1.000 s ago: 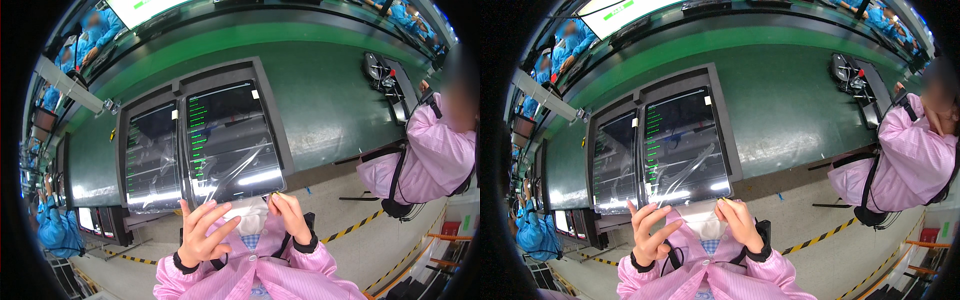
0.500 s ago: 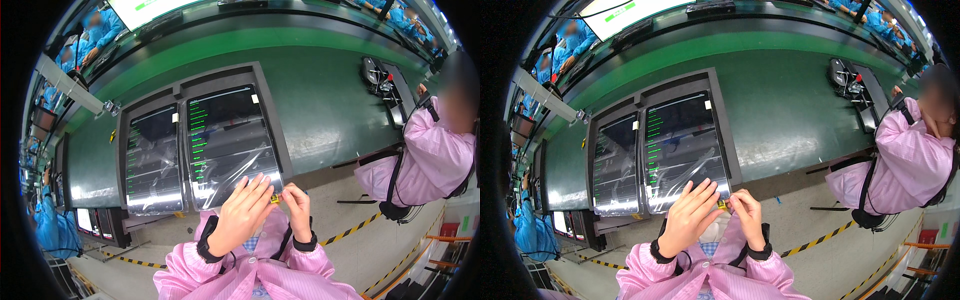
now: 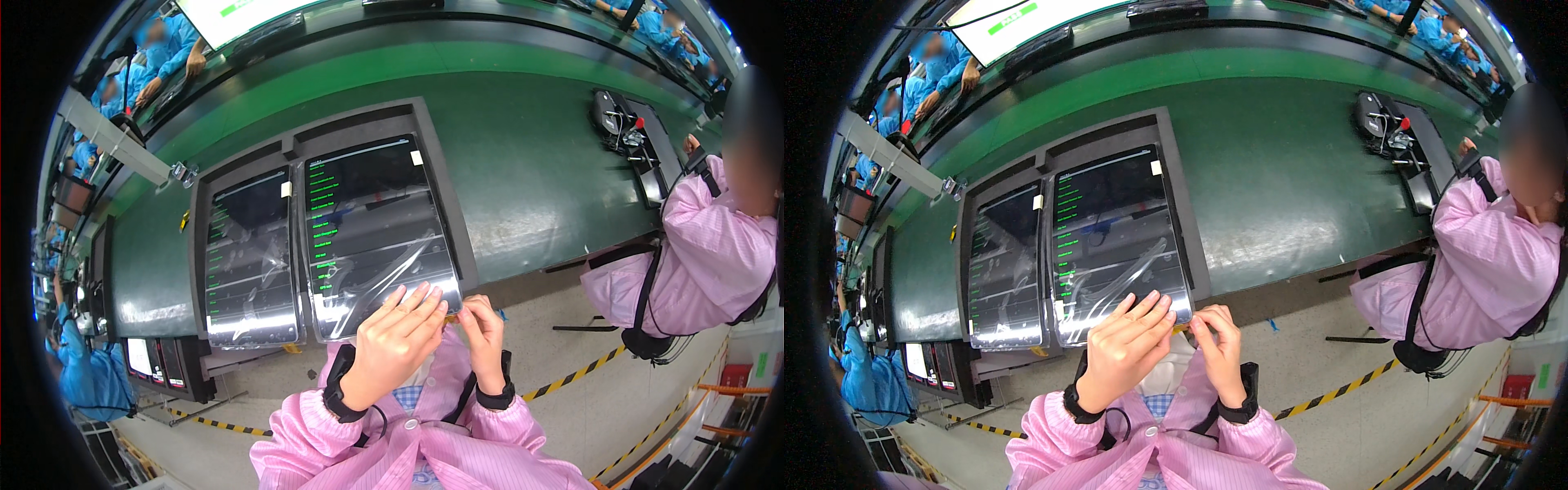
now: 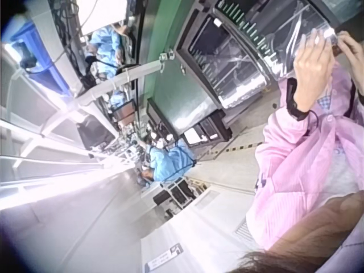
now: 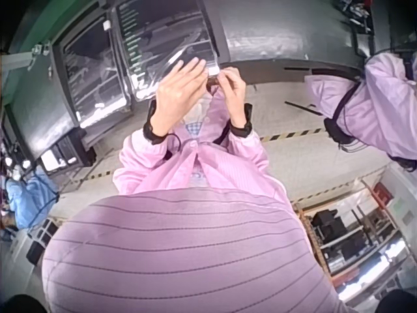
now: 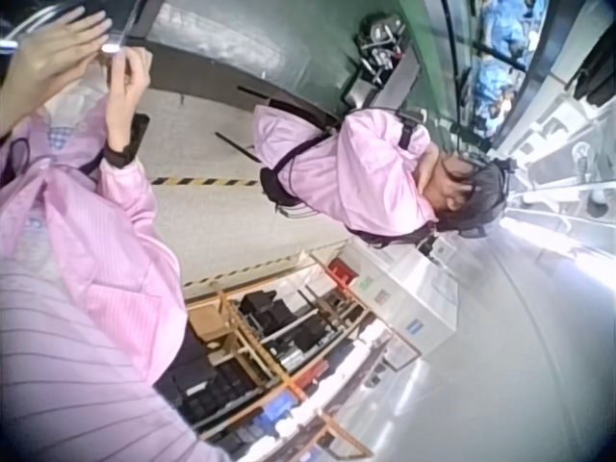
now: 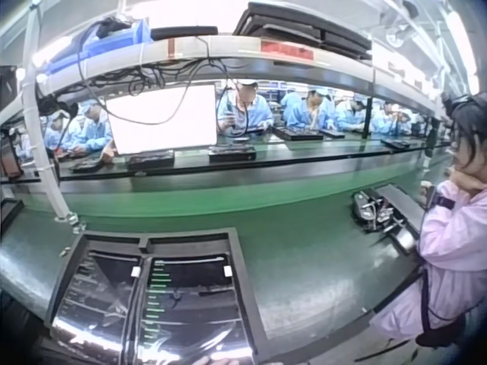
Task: Testing functionality or software on multiple tablet devices at an assembly line station.
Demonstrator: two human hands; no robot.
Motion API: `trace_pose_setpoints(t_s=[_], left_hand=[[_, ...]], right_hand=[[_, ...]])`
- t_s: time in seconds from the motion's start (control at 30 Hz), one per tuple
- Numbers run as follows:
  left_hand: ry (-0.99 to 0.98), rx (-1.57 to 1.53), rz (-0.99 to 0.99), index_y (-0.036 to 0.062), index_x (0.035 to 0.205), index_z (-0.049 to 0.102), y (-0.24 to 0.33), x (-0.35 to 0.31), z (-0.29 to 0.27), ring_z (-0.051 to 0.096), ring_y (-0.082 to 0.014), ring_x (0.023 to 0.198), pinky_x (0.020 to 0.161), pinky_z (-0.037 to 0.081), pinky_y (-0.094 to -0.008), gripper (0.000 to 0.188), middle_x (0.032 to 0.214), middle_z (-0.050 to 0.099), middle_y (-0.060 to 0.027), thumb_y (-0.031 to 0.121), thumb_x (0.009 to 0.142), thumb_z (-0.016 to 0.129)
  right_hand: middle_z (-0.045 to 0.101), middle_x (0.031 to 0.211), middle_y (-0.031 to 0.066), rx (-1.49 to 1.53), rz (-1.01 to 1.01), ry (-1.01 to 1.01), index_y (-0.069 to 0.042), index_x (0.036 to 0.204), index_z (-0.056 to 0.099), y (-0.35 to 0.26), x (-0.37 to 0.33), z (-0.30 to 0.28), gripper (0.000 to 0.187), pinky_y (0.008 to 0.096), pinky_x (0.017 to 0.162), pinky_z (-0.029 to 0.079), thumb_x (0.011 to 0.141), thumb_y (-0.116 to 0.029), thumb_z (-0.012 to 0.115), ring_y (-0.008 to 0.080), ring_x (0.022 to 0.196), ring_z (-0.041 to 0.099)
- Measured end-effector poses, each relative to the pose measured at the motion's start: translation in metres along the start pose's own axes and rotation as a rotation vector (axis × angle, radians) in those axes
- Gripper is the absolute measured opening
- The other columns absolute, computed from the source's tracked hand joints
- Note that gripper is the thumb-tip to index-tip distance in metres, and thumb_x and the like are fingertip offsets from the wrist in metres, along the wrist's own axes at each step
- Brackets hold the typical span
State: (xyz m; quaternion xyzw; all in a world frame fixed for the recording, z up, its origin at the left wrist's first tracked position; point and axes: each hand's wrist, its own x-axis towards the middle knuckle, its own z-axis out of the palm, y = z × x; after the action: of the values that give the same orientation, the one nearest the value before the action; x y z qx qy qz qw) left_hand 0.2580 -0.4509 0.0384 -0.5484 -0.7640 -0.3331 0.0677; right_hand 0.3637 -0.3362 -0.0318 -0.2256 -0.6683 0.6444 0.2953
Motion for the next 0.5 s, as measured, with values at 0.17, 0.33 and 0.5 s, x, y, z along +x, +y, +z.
trace_pose_setpoints(t_s=[0.17, 0.33, 0.5], left_hand=[[0.003, 0.028, 0.044, 0.0030, 0.098, 0.070, -0.0002, -0.0020, 0.0021, 0.064, -0.0241, 0.107, 0.097, 0.047, -0.0431, 0.029, 0.106, 0.069, -0.0106, 0.005, 0.070, 0.073], [0.003, 0.005, 0.038, 0.0044, 0.097, 0.070, -0.0008, -0.0023, 0.0015, 0.063, -0.0249, 0.107, 0.100, 0.043, -0.0452, 0.027, 0.107, 0.068, -0.0100, 0.006, 0.070, 0.072], [0.028, 0.130, -0.052, 0.0074, 0.101, 0.067, 0.0001, -0.0011, -0.0007, 0.059, -0.0241, 0.113, 0.106, 0.035, -0.0488, 0.030, 0.114, 0.065, -0.0082, 0.015, 0.073, 0.072]], right_hand=[[0.057, 0.078, 0.0065, -0.003, 0.017, 0.000, 0.003, 0.082, 0.061, 0.0017, -0.0014, -0.0022, 0.013, 0.0276, 0.070, 0.040, 0.088, -0.008, 0.058, 0.0161, 0.079, 0.050], [0.056, 0.078, 0.0061, 0.030, 0.018, 0.027, 0.003, 0.082, 0.061, 0.0031, -0.0018, -0.0011, 0.013, 0.0262, 0.070, 0.040, 0.089, -0.007, 0.058, 0.0155, 0.079, 0.050], [0.054, 0.084, 0.0025, 0.078, 0.076, -0.045, 0.002, 0.086, 0.058, -0.0014, -0.0021, -0.0043, 0.015, 0.0235, 0.072, 0.041, 0.094, -0.010, 0.054, 0.0100, 0.077, 0.051]])
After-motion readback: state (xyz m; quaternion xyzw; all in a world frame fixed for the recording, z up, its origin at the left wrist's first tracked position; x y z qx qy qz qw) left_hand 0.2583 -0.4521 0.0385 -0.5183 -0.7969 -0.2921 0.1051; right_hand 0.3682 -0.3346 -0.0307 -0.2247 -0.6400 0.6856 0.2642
